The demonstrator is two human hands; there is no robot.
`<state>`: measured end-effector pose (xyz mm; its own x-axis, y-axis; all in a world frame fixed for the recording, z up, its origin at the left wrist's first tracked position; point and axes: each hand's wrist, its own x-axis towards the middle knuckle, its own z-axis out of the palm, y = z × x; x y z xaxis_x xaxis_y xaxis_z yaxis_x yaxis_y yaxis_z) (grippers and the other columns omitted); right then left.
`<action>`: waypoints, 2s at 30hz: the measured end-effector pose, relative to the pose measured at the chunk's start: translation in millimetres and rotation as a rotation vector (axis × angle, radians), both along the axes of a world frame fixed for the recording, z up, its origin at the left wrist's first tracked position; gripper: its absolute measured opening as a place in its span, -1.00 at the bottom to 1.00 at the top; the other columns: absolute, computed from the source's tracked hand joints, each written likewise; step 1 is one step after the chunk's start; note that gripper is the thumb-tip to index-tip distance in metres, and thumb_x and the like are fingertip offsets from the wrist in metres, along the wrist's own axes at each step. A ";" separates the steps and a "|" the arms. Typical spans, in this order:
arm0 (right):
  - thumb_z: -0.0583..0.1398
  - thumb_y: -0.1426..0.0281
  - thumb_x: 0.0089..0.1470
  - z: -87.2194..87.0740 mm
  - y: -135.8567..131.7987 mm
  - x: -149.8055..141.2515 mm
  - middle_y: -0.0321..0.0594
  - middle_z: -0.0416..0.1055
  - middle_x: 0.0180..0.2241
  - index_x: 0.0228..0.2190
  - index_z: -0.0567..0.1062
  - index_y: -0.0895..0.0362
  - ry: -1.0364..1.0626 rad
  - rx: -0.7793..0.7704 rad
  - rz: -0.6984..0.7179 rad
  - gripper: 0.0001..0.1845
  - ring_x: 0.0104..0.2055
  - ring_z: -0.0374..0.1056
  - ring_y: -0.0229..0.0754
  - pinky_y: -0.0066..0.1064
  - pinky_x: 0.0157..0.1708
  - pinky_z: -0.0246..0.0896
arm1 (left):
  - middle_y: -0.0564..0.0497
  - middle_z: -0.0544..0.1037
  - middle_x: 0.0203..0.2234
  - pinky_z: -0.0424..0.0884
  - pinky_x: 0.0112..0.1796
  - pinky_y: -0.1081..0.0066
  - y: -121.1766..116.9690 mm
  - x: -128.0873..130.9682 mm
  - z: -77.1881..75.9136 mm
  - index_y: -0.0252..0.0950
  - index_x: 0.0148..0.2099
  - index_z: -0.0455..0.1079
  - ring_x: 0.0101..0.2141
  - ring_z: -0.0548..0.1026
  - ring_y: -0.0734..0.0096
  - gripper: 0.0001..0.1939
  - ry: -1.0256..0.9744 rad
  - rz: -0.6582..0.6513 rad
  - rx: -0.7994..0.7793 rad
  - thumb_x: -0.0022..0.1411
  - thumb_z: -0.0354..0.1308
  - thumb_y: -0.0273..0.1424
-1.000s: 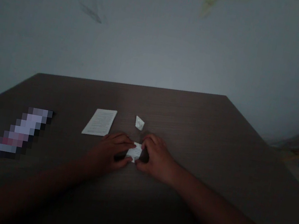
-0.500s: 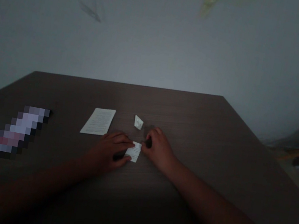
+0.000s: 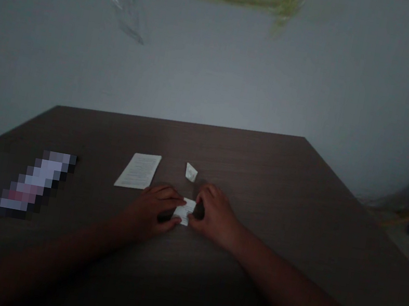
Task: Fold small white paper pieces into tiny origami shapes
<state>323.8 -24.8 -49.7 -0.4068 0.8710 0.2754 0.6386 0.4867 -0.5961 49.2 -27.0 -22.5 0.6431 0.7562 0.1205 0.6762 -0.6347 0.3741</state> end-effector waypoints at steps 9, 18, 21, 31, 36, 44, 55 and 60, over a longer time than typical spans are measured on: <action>0.41 0.48 0.27 -12.0 21.1 0.1 -0.20 0.57 -0.14 -0.21 0.46 -0.03 0.075 0.019 -0.129 -0.75 -0.12 0.52 0.00 -0.19 -0.08 0.43 | -0.11 0.77 0.26 0.56 0.40 -0.09 3.2 -3.0 -2.9 -0.09 0.42 0.70 0.37 0.63 -0.16 -0.55 0.022 -0.052 0.026 0.58 0.49 -0.26; 0.37 0.50 0.41 -6.0 16.4 7.6 -0.14 0.66 -0.03 -0.05 0.61 -0.03 0.064 0.042 -0.030 -0.82 0.00 0.62 0.06 -0.10 0.04 0.56 | -0.13 0.79 0.25 0.58 0.43 -0.08 3.9 -5.6 2.0 -0.14 0.35 0.74 0.36 0.65 -0.11 -0.63 -0.003 -0.070 0.031 0.58 0.51 -0.36; 0.46 0.44 0.41 -5.1 13.5 12.7 -0.09 0.69 0.09 0.06 0.67 -0.04 0.022 0.035 0.076 -0.74 0.19 0.63 0.14 0.02 0.22 0.58 | -0.12 0.80 0.25 0.57 0.45 -0.08 4.6 -6.4 0.0 -0.14 0.32 0.76 0.36 0.66 -0.08 -0.67 -0.029 -0.076 0.033 0.59 0.50 -0.37; 0.58 0.42 0.35 -8.5 11.1 10.5 -0.09 0.73 0.14 0.08 0.76 -0.07 -0.008 0.036 0.154 -0.67 0.29 0.62 0.18 0.15 0.35 0.54 | -0.15 0.83 0.24 0.60 0.46 -0.12 8.6 -6.5 -9.9 -0.15 0.33 0.73 0.37 0.70 -0.09 -0.69 -0.052 -0.012 0.041 0.62 0.45 -0.40; 0.60 0.37 0.36 -10.9 10.0 5.5 -0.05 0.71 0.20 0.18 0.76 -0.07 0.005 0.048 0.189 -0.59 0.32 0.61 0.20 0.19 0.38 0.55 | -0.11 0.80 0.19 0.66 0.36 -0.02 10.9 -4.1 -12.6 -0.14 0.30 0.69 0.24 0.74 -0.04 -0.74 -0.086 0.022 0.076 0.66 0.43 -0.36; 0.56 0.39 0.40 -1.4 9.3 -2.8 -0.07 0.66 0.25 0.30 0.75 -0.16 -0.003 0.067 0.220 -0.49 0.36 0.58 0.18 0.19 0.43 0.53 | -0.07 0.71 0.06 0.67 0.23 0.03 18.6 -1.6 -18.2 -0.20 -0.02 0.61 0.10 0.69 0.01 -0.85 -0.109 0.073 0.102 0.62 0.46 -0.27; 0.55 0.37 0.42 -2.2 13.1 -1.6 -0.01 0.61 0.29 0.35 0.73 -0.10 0.012 0.033 0.212 -0.46 0.41 0.52 0.19 0.25 0.49 0.47 | -0.18 0.71 0.24 0.60 0.34 -0.15 10.3 -7.2 -12.0 -0.18 0.08 0.72 0.29 0.62 -0.19 -0.79 -0.074 0.181 0.111 0.48 0.60 -0.30; 0.57 0.34 0.39 -5.2 15.5 -0.3 -0.01 0.58 0.37 0.33 0.74 -0.16 -0.004 0.068 0.207 -0.45 0.49 0.46 0.26 0.36 0.56 0.40 | -0.16 0.69 0.36 0.52 0.43 -0.20 3.5 -10.3 -8.0 -0.17 0.13 0.77 0.39 0.59 -0.19 -0.80 -0.073 0.134 0.094 0.52 0.55 -0.39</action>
